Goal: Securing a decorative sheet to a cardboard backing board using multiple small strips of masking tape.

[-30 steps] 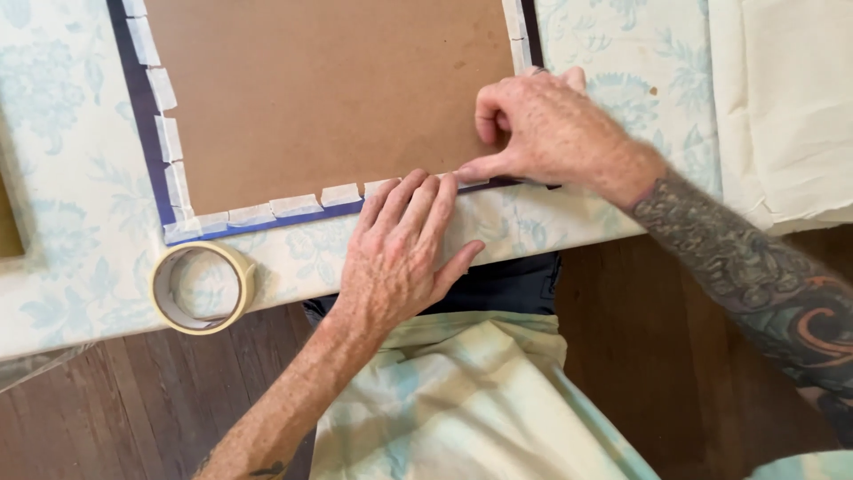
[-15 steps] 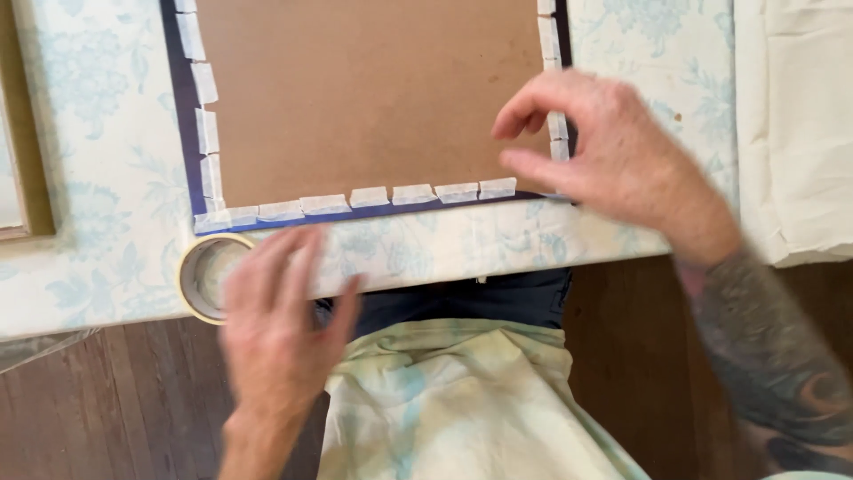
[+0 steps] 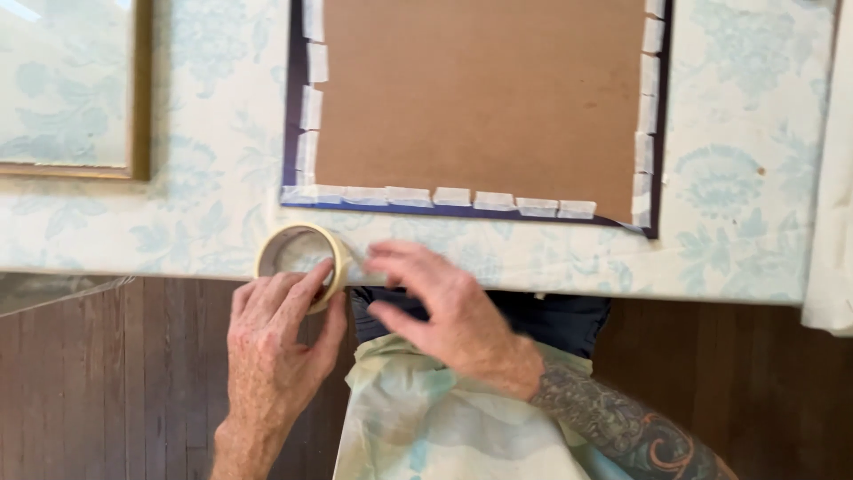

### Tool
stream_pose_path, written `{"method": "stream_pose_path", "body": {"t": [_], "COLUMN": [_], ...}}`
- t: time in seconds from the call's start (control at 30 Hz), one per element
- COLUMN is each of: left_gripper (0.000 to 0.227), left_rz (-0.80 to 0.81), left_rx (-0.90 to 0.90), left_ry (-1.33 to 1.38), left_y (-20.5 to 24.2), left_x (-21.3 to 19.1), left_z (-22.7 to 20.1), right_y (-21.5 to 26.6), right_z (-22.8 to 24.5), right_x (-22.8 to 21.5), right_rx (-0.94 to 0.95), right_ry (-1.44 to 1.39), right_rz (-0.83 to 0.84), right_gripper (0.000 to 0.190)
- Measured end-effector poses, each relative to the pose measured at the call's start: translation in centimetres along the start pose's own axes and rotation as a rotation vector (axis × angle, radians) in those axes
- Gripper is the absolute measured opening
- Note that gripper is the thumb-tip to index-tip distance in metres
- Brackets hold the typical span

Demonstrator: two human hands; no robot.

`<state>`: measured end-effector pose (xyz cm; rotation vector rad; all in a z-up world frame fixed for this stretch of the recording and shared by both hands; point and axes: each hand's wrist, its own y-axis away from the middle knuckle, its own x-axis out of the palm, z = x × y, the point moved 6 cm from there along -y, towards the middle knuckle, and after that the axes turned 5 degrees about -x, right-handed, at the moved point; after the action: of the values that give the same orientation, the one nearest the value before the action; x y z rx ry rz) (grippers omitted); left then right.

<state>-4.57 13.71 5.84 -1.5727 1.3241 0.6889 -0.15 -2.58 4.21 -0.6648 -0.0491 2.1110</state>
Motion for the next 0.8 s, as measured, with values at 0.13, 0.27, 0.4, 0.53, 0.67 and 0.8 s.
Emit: {"method": "stream_pose_path", "body": {"t": [0.13,0.27,0.4,0.53,0.67,0.8], "left_gripper": [0.034,0.038,0.036,0.052,0.046,0.028], "left_rz": [0.044,0.055,0.060,0.161,0.237,0.149], "left_rx": [-0.108,-0.094,-0.082,-0.051,-0.057,0.030], "left_ry": [0.209,0.222,0.195,0.224,0.231,0.191], "left_y": [0.3,0.4,0.1,-0.7,-1.5,-2.6], "left_x": [-0.5,-0.4,0.0,0.2,1.7,2.5], "left_z": [0.4,-0.1,-0.4,-1.5,-2.6,-3.8], "right_y": [-1.8,-3.3,-3.6,-3.0,-1.1,1.3], "right_z": [-1.8,-0.7,-0.4,-1.8,-3.0,-4.5], "right_x": [-1.0,-0.8,-0.7,-1.5,-3.2,-5.6], "right_rx": [0.367,0.227,0.167,0.353,0.477,0.480], "right_ry": [-0.238,-0.169,-0.207,-0.307,-0.298,-0.285], "right_rz": [-0.057,0.004,-0.053,-0.075,-0.028,-0.125], "right_gripper": [0.057,0.043,0.028,0.020,0.021,0.023]}}
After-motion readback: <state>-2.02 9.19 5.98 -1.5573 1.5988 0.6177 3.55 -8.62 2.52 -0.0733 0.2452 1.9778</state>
